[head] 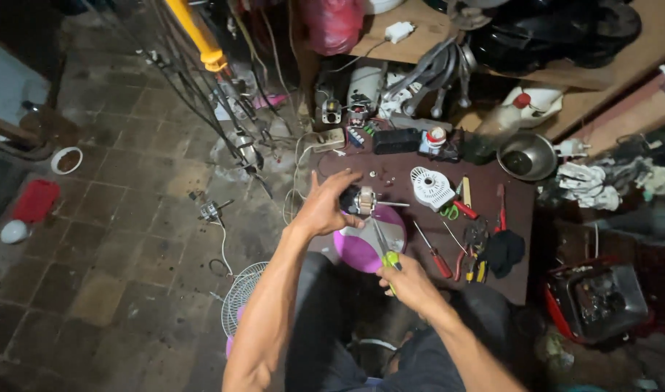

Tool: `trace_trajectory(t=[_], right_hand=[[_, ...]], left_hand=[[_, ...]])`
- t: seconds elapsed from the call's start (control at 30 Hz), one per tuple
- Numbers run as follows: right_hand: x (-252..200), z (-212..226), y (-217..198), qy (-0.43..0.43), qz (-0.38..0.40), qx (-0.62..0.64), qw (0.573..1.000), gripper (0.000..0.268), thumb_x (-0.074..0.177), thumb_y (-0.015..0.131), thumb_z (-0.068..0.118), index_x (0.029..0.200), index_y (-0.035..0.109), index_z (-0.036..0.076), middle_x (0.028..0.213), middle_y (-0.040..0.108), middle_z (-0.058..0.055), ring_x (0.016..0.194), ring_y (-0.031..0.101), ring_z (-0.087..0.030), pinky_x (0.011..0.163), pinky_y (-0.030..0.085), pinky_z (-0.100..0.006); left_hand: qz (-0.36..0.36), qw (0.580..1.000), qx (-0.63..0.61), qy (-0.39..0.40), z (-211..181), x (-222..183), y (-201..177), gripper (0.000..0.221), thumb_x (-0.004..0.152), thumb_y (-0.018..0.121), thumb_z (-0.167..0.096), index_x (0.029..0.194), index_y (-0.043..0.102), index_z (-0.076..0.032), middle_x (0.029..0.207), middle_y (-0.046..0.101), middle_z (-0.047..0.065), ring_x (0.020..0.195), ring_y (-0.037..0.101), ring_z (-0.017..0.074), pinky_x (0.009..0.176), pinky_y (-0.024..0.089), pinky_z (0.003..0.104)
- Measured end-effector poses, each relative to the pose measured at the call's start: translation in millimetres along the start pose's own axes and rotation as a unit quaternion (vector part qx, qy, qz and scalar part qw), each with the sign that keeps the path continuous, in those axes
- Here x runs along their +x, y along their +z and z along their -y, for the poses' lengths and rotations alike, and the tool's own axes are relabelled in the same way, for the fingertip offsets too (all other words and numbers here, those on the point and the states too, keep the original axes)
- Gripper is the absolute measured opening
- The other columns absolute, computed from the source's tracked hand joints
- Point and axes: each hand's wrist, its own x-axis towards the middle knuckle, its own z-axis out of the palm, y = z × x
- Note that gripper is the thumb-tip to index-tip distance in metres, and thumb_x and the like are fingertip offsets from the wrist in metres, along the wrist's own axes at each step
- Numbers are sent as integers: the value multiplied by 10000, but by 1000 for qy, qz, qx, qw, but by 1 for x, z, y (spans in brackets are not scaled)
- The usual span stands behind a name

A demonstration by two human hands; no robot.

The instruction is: Disassembling a fan motor housing using a screwdriver and pliers to access internal components for repair.

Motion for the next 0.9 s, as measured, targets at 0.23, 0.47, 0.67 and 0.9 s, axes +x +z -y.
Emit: trace_trajectory(t=[0.23,0.47,0.67,0.9], right_hand=[[5,35,-26,52,41,-50,997,309,760,694,104,958,700,-133,745,702,-262,656,729,-321,570,641,-411],[10,64,-48,114,133,-170,970,313,759,652,155,879,718,-126,772,709,-230,664,740,-324,546,634,-433],[1,99,-41,142,158,-262,941,318,765,620,138,839,720,-155,720,695,-264,616,738,-341,486,623,-438],[-23,127,-31,182,160,-300,923,298,775,607,113,803,711,-165,678,691,-291,567,727,-369,460,612,-474]], left_hand=[[-18,999,-42,10,0,-2,7,919,544,966,-325,1353,570,-146,1290,653,111,1343,515,329,1139,-36,762],[-32,998,-53,17,-1,-11,11,1009,531,969,-327,1409,500,-163,1248,680,88,1283,568,310,1149,-31,755],[-53,993,-99,21,-12,-23,8,951,551,959,-170,1361,466,-94,1202,706,115,1242,599,345,1159,-65,724],[-84,989,-110,49,-11,-34,15,842,555,947,-119,1254,479,-83,1172,724,115,1206,624,350,1166,-56,704]])
